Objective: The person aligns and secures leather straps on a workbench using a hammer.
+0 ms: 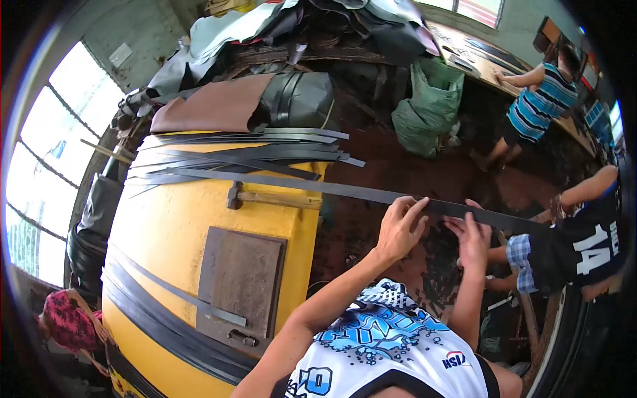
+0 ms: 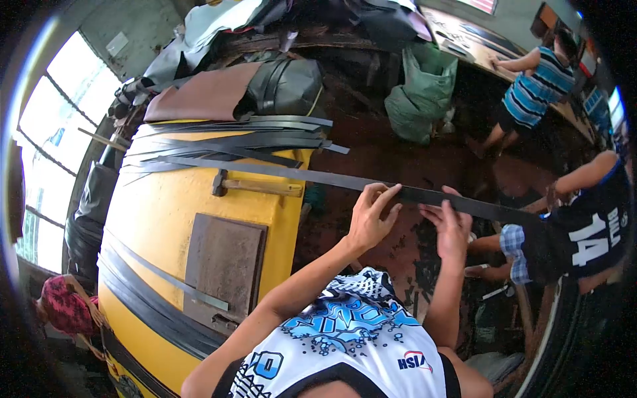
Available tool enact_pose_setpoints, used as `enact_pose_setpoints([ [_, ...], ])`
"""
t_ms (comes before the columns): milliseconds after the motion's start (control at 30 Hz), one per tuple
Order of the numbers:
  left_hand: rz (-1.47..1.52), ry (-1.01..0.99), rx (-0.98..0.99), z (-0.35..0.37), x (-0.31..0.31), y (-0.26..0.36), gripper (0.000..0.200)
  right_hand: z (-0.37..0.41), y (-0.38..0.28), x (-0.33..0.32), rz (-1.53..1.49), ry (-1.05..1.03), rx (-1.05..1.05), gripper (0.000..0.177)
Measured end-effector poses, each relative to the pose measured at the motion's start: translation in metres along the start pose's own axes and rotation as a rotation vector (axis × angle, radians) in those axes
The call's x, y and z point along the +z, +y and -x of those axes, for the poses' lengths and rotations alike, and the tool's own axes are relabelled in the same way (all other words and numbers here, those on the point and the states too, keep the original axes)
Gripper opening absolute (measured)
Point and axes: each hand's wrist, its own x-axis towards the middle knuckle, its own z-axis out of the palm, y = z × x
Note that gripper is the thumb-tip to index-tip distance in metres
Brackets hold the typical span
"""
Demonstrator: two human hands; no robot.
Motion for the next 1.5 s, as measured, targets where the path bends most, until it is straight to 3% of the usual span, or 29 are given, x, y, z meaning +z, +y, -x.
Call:
enact_pose_setpoints([
  [133,-0.039,0.034,-0.249,0.01,-0.022,-0.03,0.057,-0.002,-0.022,-0.032,0.067,0.229,-0.203,0.018],
  [233,-0.323,0.032,-0.291,0.005,-0.032,-0.049,0.076,0.001,-0.065,-0.028,0.067,0.357,-0.377,0.013],
  [267,-0.149,0.048,-0.477,0.008,-0.03,-0.061,0.082,0.004,-0.083,-0.031,0.081,0.381,-0.407,0.014],
  [300,-0.181,0.017,-0.509,0.011,-0.032,-0.063,0.086,0.006,-0.097,-0.052,0.206,0.425,-0.471,0.016],
  [400,-0.221,-0.182,-0.517,0.012,-0.032,-0.056,0.087,0.017,-0.161,-0.075,0.352,0.523,-0.715,0.019],
  [467,-0.183,-0.284,-0.473,0.013,-0.024,-0.056,0.089,0.015,-0.211,-0.088,0.233,0.744,-0.91,0.018],
  [533,-0.149,-0.398,-0.441,0.007,-0.014,-0.049,0.088,0.019,-0.253,-0.081,0.263,0.541,-1.215,0.017],
  [567,-0.137,-0.436,-0.444,0.004,-0.007,-0.046,0.088,0.015,-0.265,-0.064,0.232,0.588,-1.261,0.016],
  [633,-0.058,-0.474,-0.385,-0.001,0.005,-0.043,0.088,0.0,-0.275,-0.061,0.29,0.643,-1.206,0.016],
  [733,0.082,-0.525,-0.328,-0.027,0.022,-0.031,0.085,-0.047,-0.24,-0.022,0.179,0.384,-1.06,0.018],
  [767,0.171,-0.545,-0.339,-0.037,0.03,-0.031,0.083,-0.063,-0.22,-0.011,0.092,0.434,-0.894,0.02],
  [833,0.302,-0.559,-0.389,-0.067,0.06,-0.037,0.071,-0.115,-0.18,-0.025,0.015,0.343,-0.568,0.018],
  [867,0.304,-0.561,-0.381,-0.08,0.075,-0.044,0.071,-0.14,-0.154,-0.034,-0.033,0.279,-0.503,0.015],
  [933,0.6,-0.633,-0.44,-0.099,0.104,-0.054,0.064,-0.167,-0.116,-0.033,-0.159,0.258,-0.268,0.008],
  [1000,0.773,-0.723,-0.482,-0.113,0.136,-0.06,0.054,-0.195,-0.078,-0.04,-0.278,0.223,-0.151,0.011],
  [1067,0.607,-0.762,-0.472,-0.124,0.157,-0.053,0.047,-0.216,-0.047,-0.049,-0.37,0.221,-0.097,0.014],
  [1100,0.643,-0.722,-0.457,-0.118,0.178,-0.067,0.031,-0.223,-0.035,-0.057,-0.377,0.231,-0.073,0.014],
  [1233,0.661,-0.82,-0.512,-0.123,0.221,-0.083,0.017,-0.251,-0.028,-0.076,-0.243,0.21,-0.078,0.022],
  [1333,0.549,-0.874,-0.502,-0.144,0.24,-0.083,0.016,-0.25,-0.011,-0.103,-0.031,0.266,-0.049,0.031],
  [1400,0.782,-0.759,-0.483,-0.156,0.259,-0.083,0.015,-0.236,0.007,-0.119,0.098,0.372,-0.037,0.034],
  [1467,0.766,-0.836,-0.511,-0.174,0.268,-0.086,0.016,-0.223,0.035,-0.138,0.228,0.411,-0.062,0.04],
  [1500,0.811,-0.894,-0.629,-0.182,0.276,-0.088,0.017,-0.217,0.032,-0.137,0.235,0.365,-0.063,0.036],
])
